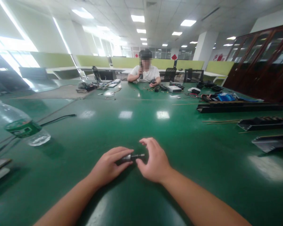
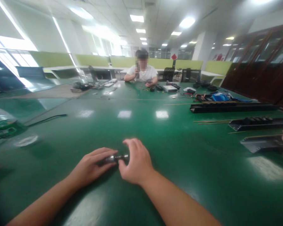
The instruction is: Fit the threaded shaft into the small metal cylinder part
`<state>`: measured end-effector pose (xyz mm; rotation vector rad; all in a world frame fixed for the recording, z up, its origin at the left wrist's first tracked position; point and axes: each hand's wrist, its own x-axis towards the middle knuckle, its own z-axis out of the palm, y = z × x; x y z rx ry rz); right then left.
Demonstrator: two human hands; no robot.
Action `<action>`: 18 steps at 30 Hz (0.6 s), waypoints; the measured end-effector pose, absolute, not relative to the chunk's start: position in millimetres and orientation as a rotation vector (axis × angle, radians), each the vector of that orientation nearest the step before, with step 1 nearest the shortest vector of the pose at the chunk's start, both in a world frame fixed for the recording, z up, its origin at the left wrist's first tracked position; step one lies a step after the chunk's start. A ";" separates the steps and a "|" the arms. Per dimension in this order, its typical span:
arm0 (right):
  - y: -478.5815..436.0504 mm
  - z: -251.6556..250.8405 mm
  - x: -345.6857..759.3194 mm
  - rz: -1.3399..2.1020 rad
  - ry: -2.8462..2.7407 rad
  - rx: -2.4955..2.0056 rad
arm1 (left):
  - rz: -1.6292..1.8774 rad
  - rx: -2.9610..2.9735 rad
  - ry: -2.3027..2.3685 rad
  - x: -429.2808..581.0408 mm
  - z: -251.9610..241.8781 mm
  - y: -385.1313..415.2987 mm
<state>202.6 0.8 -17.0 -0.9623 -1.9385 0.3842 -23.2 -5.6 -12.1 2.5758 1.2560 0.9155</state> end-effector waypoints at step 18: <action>2.1 -17.9 210.8 0.450 -2.188 -0.887 | 0.954 2.346 1.288 -18.6 -7.4 -12.4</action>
